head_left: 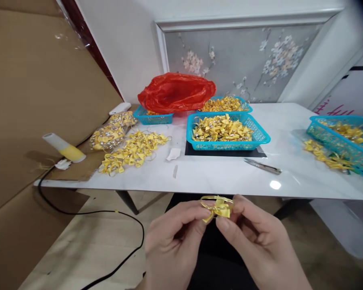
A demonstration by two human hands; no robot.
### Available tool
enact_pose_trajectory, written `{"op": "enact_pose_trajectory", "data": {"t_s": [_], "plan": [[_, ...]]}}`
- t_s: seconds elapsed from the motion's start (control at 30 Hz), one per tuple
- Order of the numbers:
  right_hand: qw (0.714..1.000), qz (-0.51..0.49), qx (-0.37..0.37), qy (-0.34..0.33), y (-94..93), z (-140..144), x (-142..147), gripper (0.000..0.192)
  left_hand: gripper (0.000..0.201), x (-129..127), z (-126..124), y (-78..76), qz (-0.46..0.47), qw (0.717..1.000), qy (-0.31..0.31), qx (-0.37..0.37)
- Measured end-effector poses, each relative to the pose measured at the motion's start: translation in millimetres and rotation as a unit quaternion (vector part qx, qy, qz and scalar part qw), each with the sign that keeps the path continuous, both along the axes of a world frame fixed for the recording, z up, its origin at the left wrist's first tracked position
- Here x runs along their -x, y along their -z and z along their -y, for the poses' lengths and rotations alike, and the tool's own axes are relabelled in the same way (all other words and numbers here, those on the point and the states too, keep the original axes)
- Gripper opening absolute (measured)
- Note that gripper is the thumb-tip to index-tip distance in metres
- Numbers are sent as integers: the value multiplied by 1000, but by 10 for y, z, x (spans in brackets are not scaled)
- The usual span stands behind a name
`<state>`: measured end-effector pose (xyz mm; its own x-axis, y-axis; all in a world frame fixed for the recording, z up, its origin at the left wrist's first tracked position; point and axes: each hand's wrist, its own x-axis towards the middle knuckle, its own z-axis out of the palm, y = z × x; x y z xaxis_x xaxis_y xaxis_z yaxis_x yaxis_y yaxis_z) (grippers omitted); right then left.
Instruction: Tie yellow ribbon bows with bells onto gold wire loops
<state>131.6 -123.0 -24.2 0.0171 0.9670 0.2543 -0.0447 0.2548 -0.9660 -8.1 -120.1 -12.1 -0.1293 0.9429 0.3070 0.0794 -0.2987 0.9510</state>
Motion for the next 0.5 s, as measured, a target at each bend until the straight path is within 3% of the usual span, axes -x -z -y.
{"op": "enact_pose_trajectory", "data": {"t_s": [0.17, 0.3, 0.5], "plan": [[1000, 2, 5, 2, -5, 11, 6, 24, 37, 17, -14, 45, -36, 998, -19, -54], [998, -16, 63, -9, -16, 24, 11, 28, 38, 44, -76, 82, -56, 989, 19, -135], [991, -58, 123, -2, -56, 6, 45, 25, 41, 60, -102, 94, -38, 990, 61, -117]]}}
